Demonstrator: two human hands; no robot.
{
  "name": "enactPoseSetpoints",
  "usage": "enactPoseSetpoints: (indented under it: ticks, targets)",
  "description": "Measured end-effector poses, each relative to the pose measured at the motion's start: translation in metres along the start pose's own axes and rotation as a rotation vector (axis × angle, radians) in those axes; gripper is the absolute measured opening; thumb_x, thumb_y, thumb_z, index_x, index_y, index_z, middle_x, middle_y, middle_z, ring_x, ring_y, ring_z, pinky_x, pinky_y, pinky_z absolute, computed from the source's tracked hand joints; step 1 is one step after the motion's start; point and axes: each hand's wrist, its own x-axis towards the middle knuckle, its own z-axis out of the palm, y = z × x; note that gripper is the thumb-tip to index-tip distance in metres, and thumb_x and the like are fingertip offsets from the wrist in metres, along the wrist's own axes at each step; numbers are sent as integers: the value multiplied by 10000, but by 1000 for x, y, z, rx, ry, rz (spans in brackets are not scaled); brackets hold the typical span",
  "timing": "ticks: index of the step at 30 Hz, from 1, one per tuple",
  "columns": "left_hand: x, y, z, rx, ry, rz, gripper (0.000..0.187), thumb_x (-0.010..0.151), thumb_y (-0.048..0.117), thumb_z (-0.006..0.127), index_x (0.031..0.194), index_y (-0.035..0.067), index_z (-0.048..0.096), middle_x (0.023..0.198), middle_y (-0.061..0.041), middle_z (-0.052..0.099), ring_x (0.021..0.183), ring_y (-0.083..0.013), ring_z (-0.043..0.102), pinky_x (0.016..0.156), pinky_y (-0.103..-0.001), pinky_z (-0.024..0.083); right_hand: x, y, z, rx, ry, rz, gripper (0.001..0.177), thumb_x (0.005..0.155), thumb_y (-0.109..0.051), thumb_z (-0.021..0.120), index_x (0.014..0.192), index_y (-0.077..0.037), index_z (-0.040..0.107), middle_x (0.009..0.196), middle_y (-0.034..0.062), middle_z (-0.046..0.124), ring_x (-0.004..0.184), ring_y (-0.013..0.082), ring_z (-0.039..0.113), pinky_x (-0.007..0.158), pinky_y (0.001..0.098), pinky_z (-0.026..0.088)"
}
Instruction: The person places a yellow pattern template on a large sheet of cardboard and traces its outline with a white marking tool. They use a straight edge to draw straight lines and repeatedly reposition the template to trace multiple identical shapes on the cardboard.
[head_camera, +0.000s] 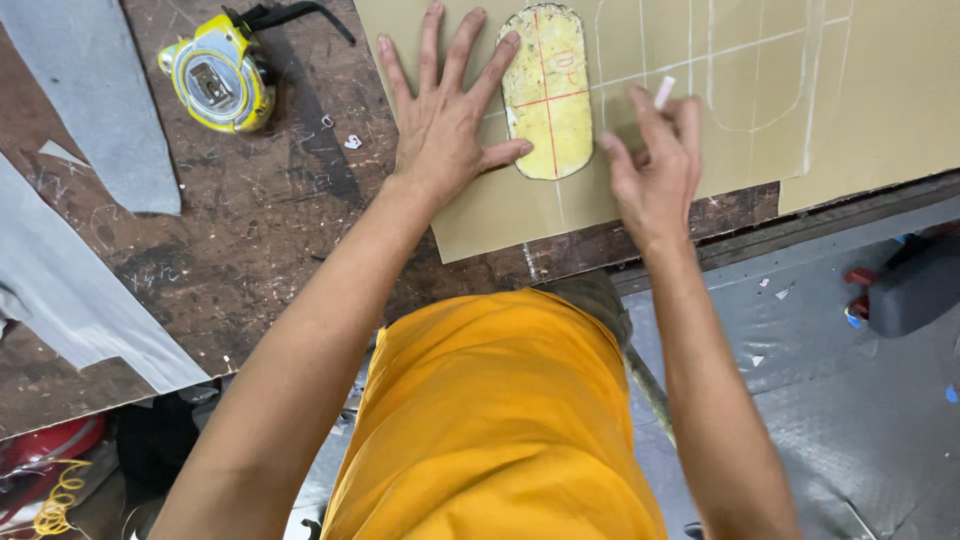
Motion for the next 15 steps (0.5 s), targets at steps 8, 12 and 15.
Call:
enactPoseSetpoints:
  ticks: [8, 12, 15]
  targets:
    - [4, 9, -1, 77, -66, -50, 1143, 681, 650, 876, 1621, 256, 359, 1690, -81, 193, 1560, -409, 4, 1163, -814, -32, 28, -5, -13, -334, -228, -504, 726, 841, -415, 869, 1464, -139, 619, 1153, 90, 574, 849, 274, 640, 713, 431, 542]
    - [15, 26, 4, 250, -109, -98, 1220, 629, 637, 859, 1624, 187, 315, 1704, -18, 181, 1559, -363, 16, 1135, -819, 12, 33, -3, -18, -428, -251, -568, 711, 843, -473, 834, 1444, -155, 625, 1124, 65, 588, 800, 275, 634, 705, 448, 523]
    - [12, 33, 5, 273, -136, -137, 1256, 603, 655, 843, 1633, 196, 291, 1699, 44, 208, 1571, -324, 46, 1168, -804, 32, 37, -1, -19, -433, -203, -667, 705, 834, -495, 801, 1428, -154, 630, 1150, 53, 594, 830, 275, 642, 701, 443, 516]
